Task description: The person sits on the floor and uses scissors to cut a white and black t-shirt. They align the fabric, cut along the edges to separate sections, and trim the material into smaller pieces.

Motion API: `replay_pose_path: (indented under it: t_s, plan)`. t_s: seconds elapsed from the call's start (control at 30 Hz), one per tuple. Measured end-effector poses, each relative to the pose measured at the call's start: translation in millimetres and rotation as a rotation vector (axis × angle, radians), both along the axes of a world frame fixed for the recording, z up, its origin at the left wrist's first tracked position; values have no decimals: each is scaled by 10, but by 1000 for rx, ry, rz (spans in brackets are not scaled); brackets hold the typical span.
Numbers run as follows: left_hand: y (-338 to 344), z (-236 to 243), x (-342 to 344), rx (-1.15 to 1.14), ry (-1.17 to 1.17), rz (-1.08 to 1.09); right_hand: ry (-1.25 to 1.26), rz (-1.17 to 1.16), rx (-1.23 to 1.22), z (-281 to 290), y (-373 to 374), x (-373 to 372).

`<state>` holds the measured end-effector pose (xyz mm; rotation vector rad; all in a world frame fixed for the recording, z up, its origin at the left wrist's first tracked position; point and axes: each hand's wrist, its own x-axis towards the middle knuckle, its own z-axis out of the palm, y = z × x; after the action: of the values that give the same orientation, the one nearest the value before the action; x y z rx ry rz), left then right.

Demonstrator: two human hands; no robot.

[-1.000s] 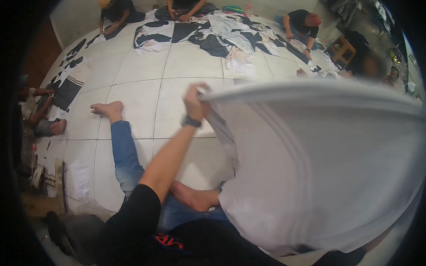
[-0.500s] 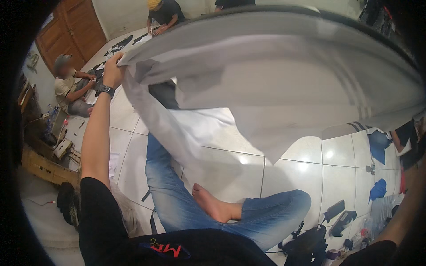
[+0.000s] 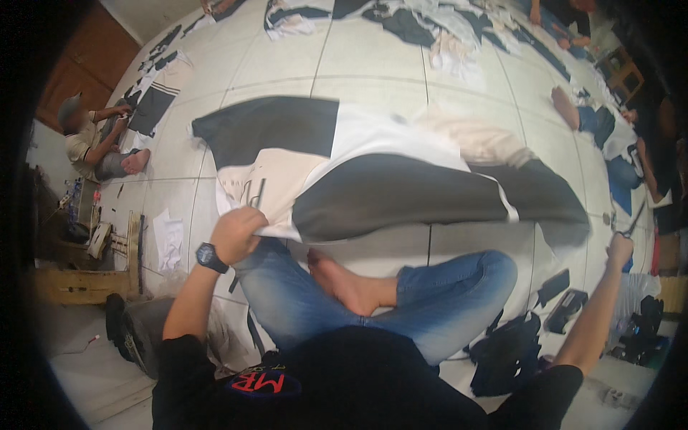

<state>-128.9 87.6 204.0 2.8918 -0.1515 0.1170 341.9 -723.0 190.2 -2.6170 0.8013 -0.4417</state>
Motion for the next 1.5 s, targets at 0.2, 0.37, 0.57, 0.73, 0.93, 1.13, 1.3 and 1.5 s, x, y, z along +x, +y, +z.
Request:
replay_pose_path:
  t_s: [0.2, 0.37, 0.57, 0.73, 0.93, 1.13, 1.3, 1.5]
  plan:
    - [-205, -717, -359, -11, 42, 131, 40, 386, 944, -608, 2087, -1472]
    - [-565, -811, -303, -1257, 23, 891, 295, 435, 1163, -653, 3221, -1761]
    - [-1000, -1196, -198, -2331, 152, 1300, 334, 365, 293, -1329, 3649, -1323]
    - [-780, -1616, 491, -2143, -105, 1501, 321, 382, 38, -1442, 3672, -1300]
    - [-277, -1991, 849, -2447, -487, 1232, 54, 372, 395, -2013, 3207, -874]
    - [487, -1161, 584, -2527, -852, 702, -115, 446, 1935, -870, 1845, -464]
    - [1188, -815, 398, -2405, -949, 629, -633, 527, 1625, 325, 515, -507]
    - [1079, -51, 489, -2310, -889, 603, -577, 338, 1223, 678, 213, -655]
